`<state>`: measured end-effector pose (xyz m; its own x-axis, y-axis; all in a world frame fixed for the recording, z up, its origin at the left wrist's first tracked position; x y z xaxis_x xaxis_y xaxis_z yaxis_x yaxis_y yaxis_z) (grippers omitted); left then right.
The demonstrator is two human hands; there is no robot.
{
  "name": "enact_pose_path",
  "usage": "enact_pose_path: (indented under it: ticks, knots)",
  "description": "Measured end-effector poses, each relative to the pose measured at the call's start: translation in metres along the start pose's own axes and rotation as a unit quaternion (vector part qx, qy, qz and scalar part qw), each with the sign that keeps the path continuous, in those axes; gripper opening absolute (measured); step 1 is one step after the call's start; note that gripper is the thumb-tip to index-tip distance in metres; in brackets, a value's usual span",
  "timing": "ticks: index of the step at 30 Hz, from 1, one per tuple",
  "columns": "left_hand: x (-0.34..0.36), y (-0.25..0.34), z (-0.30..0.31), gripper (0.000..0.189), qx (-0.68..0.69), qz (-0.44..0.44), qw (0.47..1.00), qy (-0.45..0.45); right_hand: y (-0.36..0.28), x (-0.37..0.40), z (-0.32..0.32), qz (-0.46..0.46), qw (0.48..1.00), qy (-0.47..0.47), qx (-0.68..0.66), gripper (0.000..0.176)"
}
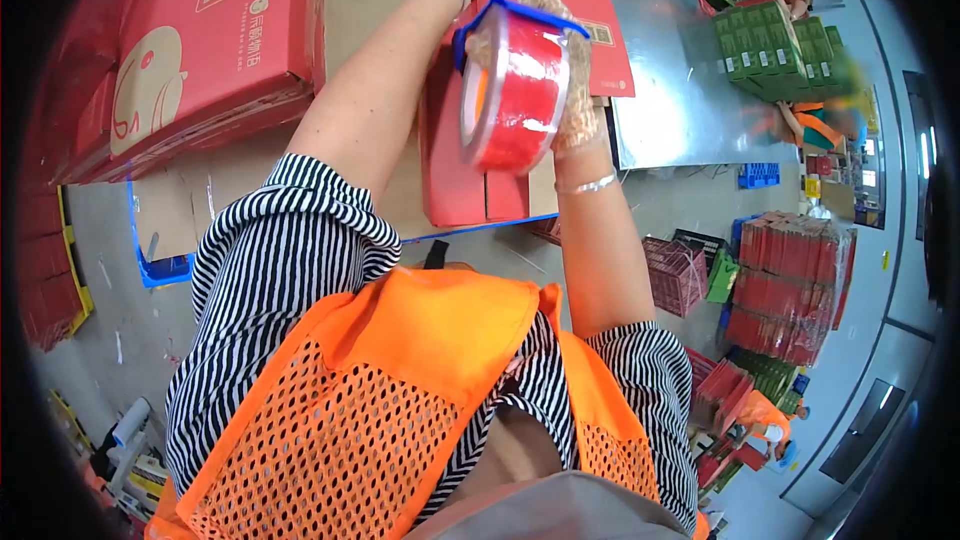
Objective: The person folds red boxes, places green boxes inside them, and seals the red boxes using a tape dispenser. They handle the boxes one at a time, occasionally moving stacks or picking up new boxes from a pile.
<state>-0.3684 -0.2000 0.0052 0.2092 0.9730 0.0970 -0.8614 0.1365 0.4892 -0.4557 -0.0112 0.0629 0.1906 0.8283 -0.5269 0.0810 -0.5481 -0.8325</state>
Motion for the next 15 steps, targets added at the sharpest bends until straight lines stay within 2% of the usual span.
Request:
enact_pose_path:
  ticks: [2,3,4,5,6,7,8,9,11,13,14,15]
  knots:
    - [-0.002,-0.001,-0.011,0.047,-0.018,0.027,0.999,-0.008,-0.01,0.022,0.003,0.053,0.961,-0.054,0.265,0.029]
    - [0.005,0.003,-0.009,0.046,-0.084,-0.035,0.995,0.034,-0.05,0.034,-0.012,0.176,0.907,-0.096,0.371,0.031]
    - [0.012,0.006,-0.01,0.046,-0.149,-0.095,0.981,0.076,-0.044,0.054,-0.008,0.085,0.942,-0.057,0.318,0.035]
    - [0.013,0.005,-0.015,0.046,-0.149,-0.093,0.982,0.074,-0.056,0.071,-0.012,0.057,0.929,-0.042,0.363,0.035]
    - [0.01,0.005,-0.016,0.042,-0.096,-0.054,0.988,0.113,-0.075,0.081,-0.011,0.105,0.907,-0.127,0.388,0.036]
    - [0.009,0.006,-0.015,0.039,-0.042,-0.016,0.987,0.154,-0.08,0.101,-0.014,0.094,0.925,-0.087,0.357,0.034]
    - [0.019,0.014,-0.005,0.039,-0.043,-0.015,0.986,0.158,-0.079,0.118,-0.015,0.084,0.941,-0.048,0.324,0.033]
    - [0.031,0.02,0.003,0.042,-0.046,0.01,0.99,0.135,-0.079,0.127,-0.013,0.088,0.942,-0.051,0.321,0.033]
    - [0.061,0.026,0.012,0.046,-0.051,0.036,0.991,0.114,-0.08,0.141,-0.009,0.015,0.98,-0.019,0.199,0.024]
    - [0.089,0.033,0.011,0.049,-0.163,-0.136,0.976,0.053,-0.087,0.137,0.002,0.022,0.982,-0.043,0.181,0.02]
    - [0.11,0.028,0.007,0.051,-0.182,-0.165,0.966,0.084,-0.083,0.135,0.003,0.019,0.983,-0.067,0.169,0.017]
    - [0.138,0.027,0.002,0.056,-0.202,-0.193,0.953,0.113,-0.059,0.147,0.017,-0.084,0.986,0.024,-0.144,0.02]
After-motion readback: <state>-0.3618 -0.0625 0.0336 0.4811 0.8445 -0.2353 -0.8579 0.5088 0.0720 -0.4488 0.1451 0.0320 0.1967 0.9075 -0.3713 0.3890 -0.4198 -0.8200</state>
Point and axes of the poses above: each hand's wrist, its own x-axis away from the middle knuckle, its own z-axis out of the back of the hand, y = z × x, the point moved 2 cm from there along -x, towards the middle knuckle, and after that the axes turned 12 degrees about z, right-handed, at the moved point
